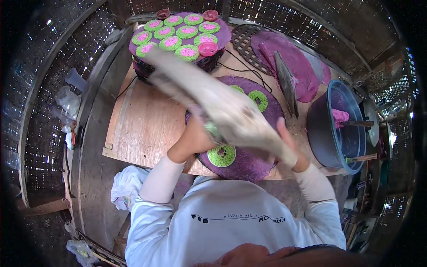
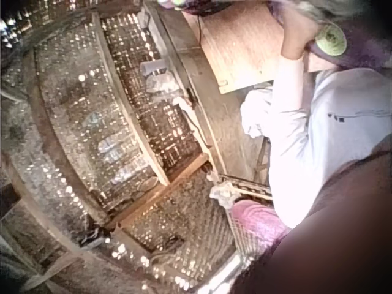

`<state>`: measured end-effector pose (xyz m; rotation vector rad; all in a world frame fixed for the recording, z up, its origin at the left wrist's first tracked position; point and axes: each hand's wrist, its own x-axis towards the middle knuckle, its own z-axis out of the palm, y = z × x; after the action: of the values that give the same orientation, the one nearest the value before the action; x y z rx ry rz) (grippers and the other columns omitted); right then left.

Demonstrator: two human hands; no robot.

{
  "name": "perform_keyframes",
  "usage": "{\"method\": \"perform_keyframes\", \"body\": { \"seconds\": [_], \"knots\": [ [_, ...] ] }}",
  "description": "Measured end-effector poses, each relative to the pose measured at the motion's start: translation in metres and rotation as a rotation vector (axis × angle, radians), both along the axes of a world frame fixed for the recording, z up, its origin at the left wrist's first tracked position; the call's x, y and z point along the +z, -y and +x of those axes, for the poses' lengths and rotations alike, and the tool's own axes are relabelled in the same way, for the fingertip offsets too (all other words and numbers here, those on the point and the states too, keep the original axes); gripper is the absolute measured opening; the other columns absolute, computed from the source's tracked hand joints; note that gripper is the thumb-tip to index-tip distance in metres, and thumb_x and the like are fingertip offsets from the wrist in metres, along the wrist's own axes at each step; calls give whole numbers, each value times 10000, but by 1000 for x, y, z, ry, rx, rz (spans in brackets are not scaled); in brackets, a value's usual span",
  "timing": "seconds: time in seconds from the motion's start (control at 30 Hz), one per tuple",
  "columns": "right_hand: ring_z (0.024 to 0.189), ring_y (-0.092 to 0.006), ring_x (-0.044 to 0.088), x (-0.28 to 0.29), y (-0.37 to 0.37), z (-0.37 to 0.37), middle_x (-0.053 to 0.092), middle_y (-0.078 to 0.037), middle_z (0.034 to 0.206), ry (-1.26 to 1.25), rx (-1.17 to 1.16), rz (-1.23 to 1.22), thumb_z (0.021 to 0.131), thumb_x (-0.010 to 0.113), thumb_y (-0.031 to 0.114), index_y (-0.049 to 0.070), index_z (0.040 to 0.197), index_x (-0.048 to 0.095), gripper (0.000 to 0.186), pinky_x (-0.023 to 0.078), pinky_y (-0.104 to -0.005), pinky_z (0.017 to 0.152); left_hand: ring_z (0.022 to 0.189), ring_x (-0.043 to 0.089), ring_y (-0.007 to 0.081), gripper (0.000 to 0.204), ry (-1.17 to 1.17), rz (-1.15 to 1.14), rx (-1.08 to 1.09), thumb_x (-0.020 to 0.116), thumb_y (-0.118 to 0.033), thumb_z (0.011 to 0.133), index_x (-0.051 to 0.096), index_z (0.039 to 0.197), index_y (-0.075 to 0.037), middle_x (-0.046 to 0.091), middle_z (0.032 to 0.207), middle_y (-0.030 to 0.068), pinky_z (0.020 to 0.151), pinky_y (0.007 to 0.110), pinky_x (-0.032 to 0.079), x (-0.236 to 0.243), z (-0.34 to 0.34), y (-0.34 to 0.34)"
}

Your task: The person fills circular molds on a purple mat with green and pink dough using a wooden tool and a metal scraper. They repeatedly scoop dough from a blue basin, press it into the molds, and smooth the surface, arranging the filled molds in rows.

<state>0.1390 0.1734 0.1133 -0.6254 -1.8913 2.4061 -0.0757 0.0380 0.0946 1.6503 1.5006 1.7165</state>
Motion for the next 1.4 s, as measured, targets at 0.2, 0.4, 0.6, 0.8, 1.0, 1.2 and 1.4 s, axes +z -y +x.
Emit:
{"method": "perform_keyframes", "body": {
  "seconds": [0.2,0.4,0.6,0.8,1.0,1.2,1.4],
  "knots": [
    [1158,-306,407,-68,41,-26,468,-172,1202,-13,132,1341,663,671,429,10,1205,431,727,252,-455,999,914,559,197,486,491,-100,390,746,-99,603,549,1032,19,590,1007,102,824,312,439,-25,-13,47],
    [1171,-333,380,-91,53,-27,451,-162,1203,-51,83,1384,561,731,439,16,1224,384,859,145,-546,1014,849,556,162,472,610,-23,468,674,56,619,500,1057,23,570,988,82,736,276,453,-30,-14,61],
    [1167,-327,387,-80,49,-27,465,-157,1180,-87,135,1450,568,726,428,14,1223,380,848,148,-556,1008,689,562,137,412,648,-18,451,650,57,657,503,1037,-8,581,900,69,558,247,465,-32,-15,62],
    [1162,-293,397,-67,41,-22,442,-156,1222,-99,56,1353,587,715,419,32,1277,338,877,163,-539,1008,680,562,125,399,660,-67,461,645,52,661,509,1030,-14,580,886,61,521,233,459,-26,-16,60],
    [1117,-295,427,-42,20,22,453,-164,1218,160,-52,1334,573,753,359,40,1298,318,904,240,-460,977,667,560,127,365,718,-40,480,628,44,665,511,1006,-12,574,862,56,503,238,458,-32,-19,62],
    [1089,-339,433,-67,38,28,436,-199,1218,233,-195,1375,567,764,333,6,1290,311,914,288,-427,942,673,558,133,316,696,-63,450,618,26,675,519,974,-5,572,846,58,538,244,463,-20,-12,47],
    [1150,-300,415,-66,15,24,410,-198,1244,-83,-510,959,671,716,300,-37,1291,290,824,320,-367,968,780,569,153,306,568,-223,162,692,-24,669,571,948,10,601,856,72,663,266,467,-8,2,28]
  ]
}}
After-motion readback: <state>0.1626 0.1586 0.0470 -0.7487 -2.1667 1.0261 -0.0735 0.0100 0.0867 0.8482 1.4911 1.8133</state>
